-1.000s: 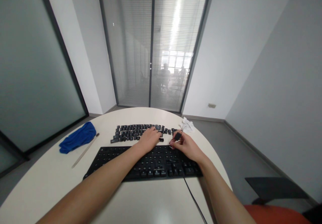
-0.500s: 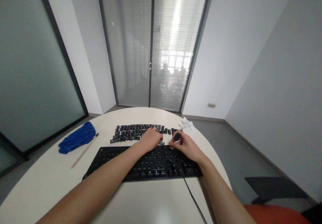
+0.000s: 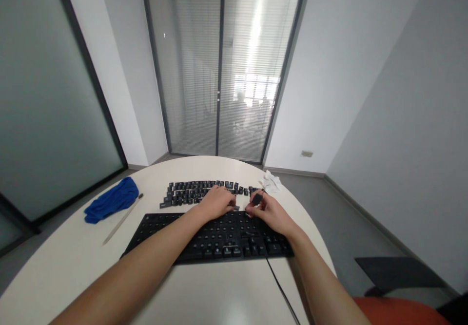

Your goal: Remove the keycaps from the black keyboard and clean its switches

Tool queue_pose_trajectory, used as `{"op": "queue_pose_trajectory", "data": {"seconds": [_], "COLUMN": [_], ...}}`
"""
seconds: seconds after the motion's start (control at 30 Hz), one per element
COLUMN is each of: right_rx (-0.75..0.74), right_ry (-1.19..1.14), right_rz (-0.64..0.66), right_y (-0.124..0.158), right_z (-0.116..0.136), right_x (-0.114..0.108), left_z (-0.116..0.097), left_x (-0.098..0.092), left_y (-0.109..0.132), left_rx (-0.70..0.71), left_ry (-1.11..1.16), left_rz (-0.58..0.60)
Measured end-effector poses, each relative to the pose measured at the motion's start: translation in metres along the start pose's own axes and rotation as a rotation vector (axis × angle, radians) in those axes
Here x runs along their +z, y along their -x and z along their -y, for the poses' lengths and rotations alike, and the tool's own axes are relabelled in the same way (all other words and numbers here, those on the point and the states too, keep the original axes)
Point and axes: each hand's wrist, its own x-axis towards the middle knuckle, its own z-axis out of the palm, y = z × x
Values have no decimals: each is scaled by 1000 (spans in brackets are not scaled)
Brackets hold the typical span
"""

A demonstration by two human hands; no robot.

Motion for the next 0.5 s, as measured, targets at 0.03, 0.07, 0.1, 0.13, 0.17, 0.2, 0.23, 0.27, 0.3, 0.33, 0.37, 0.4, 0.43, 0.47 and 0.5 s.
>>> {"op": "queue_pose_trajectory", "data": {"seconds": [0.03, 0.07, 0.1, 0.13, 0.17, 0.2, 0.23, 0.27, 0.3, 0.33, 0.37, 0.4, 0.43, 0.47, 0.5], "right_rx": [-1, 0, 0, 0, 0, -1, -2, -5, -9, -12, -16, -19, -20, -17, -11], "right_ry": [2, 1, -1, -3, -4, -4, -4, -3, -1, -2, -3, -4, -4, -3, -4], "right_rz": [0, 0, -1, -4, -6, -11, -14, -18, -23, -28, -33, -39, -47, -56, -66], "right_y": [0, 0, 0, 1, 0, 0, 0, 0, 0, -1, -1, -2, -2, -2, -2], "right_z": [1, 1, 2, 3, 3, 3, 3, 3, 2, 1, 0, -1, -2, -2, -3], "right_x": [0, 0, 0, 1, 0, 0, 0, 0, -1, -1, -2, -3, -3, -4, -5], "left_z": [1, 1, 2, 2, 1, 1, 1, 1, 1, 1, 1, 1, 2, 2, 2], "left_x": [1, 2, 3, 4, 5, 5, 5, 5, 6, 6, 6, 6, 7, 7, 8], "left_y": [-1, -2, -3, -3, -3, -3, -2, -2, -2, -1, -1, -1, -1, -2, -2], "left_rx": [-4, -9, -13, -17, -18, -19, -19, -18, -15, -15, -16, -20, -26, -34, -42], "left_ry": [-2, -4, -8, -13, -19, -25, -31, -37, -43, -49, -55, -59, -63, -67, -69], "left_rz": [0, -1, -4, -8, -13, -18, -23, -28, -31, -36, -40, -45, -50, -54, -58]}}
